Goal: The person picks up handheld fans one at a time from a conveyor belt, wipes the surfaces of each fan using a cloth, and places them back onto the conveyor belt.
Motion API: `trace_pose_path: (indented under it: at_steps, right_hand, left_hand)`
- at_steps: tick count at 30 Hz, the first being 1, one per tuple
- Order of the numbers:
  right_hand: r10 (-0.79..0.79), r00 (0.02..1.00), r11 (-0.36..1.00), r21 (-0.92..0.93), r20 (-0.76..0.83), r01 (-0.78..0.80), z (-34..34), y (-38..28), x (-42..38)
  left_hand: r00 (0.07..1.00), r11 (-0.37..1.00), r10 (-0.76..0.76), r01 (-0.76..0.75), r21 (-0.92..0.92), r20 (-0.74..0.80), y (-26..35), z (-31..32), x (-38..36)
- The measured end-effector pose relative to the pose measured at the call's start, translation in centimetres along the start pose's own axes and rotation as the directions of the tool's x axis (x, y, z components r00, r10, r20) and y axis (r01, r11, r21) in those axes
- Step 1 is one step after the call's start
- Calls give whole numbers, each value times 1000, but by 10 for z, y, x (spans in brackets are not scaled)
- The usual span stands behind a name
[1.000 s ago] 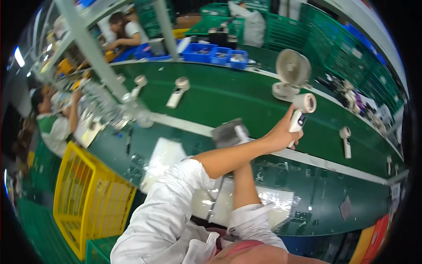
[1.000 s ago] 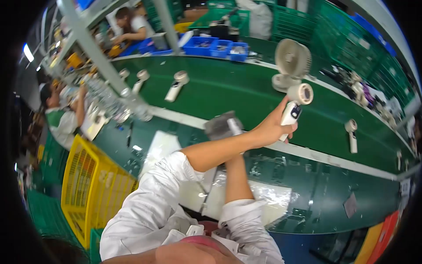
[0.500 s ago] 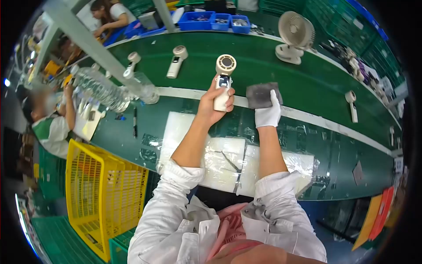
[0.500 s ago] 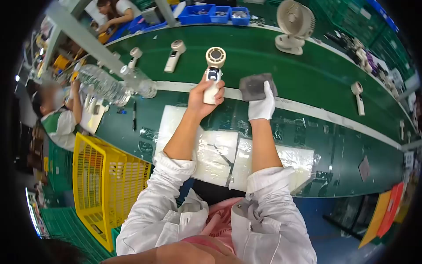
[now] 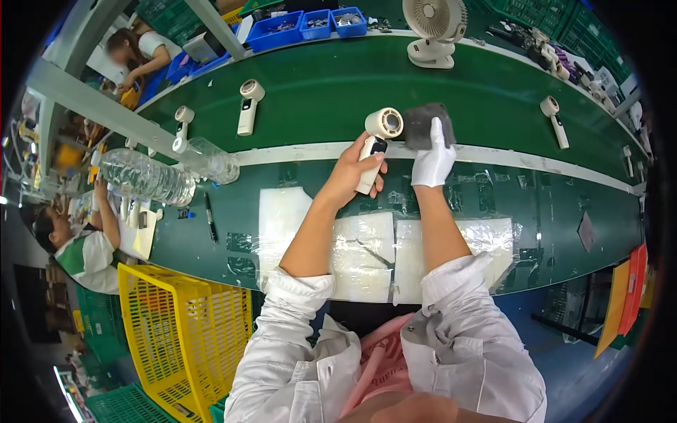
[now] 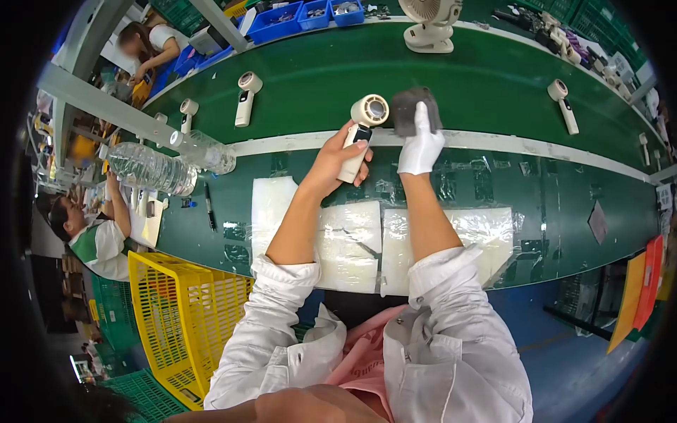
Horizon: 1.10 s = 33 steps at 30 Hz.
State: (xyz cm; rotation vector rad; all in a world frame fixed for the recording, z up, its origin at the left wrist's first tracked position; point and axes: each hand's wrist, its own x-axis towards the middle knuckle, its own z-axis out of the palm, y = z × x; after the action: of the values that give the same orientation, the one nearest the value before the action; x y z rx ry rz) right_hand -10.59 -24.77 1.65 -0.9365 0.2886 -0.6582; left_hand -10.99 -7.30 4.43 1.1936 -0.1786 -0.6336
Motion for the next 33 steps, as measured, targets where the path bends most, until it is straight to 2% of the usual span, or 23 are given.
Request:
trace_pose_path:
  at_steps: [2,4,6,9,10,14,16,19,20,22,23,24,26,27,29,30,31,32,33]
  right_hand:
    - [-111,993,958,-264,36,117,4,-6,-8]
    - [-43,977,955,-280,209,102,7,-3,-21]
    - [-207,885,874,-328,418,360,11,-2,-26]
    - [-159,873,932,-221,461,287,8,-3,-25]
    - [-51,923,978,-170,382,124,10,1,-30]
    - [9,855,964,-233,519,131,7,-4,-42]
    - [365,792,926,-280,490,-254,5,-19,-42]
    - [275,816,942,30,508,-336,8,-22,-38]
    - [271,803,884,193,531,-427,4,-20,-34]
    - [359,856,688,515,372,-512,0,-18,-22]
    - [348,878,610,632,328,-478,-9,-12,-12]
    - [330,915,633,664,233,-398,-12,-12,-4]
    - [407,904,573,734,131,-364,-23,-9,8]
    - [379,906,594,702,186,-392,-22,-9,9]
    - [325,898,636,635,296,-439,-20,-6,9]
    - [315,909,746,521,272,-414,-12,-10,4]
    - [268,931,916,235,247,-326,-8,-11,-2]
    - [216,947,976,-79,236,-203,-6,-12,-10]
    - [49,951,995,-101,305,-19,-2,-12,-18]
  left_hand:
    - [999,998,-43,42,36,12,-5,3,1]
    - [997,996,-79,77,49,26,-9,7,1]
    - [997,996,-70,72,-43,35,-8,13,0]
    - [996,989,-82,85,-124,28,0,16,-7]
    - [997,989,-73,75,-129,16,-2,15,-5]
    - [996,985,-70,60,-160,-53,-7,7,-2]
    - [998,984,-56,51,-173,-23,-6,-1,-3]
    - [999,982,37,-30,-188,31,-1,-2,-7]
    - [998,972,51,-41,-233,36,1,-1,-7]
    - [996,944,79,-59,-324,49,3,-1,-5]
    - [996,932,83,-71,-354,21,3,0,-6]
    - [996,941,76,-58,-333,41,6,1,-8]
    - [996,954,54,-30,-299,73,10,2,-15]
    - [998,971,35,-20,-238,59,12,7,-17]
    - [999,989,21,-15,144,-34,8,8,-14]
    - [997,943,23,4,334,-77,6,9,-13]
    - [993,848,23,43,529,-119,11,18,-16]
    - [989,790,86,8,613,-124,7,17,-14]
    - [981,725,150,-24,689,-124,5,17,-13]
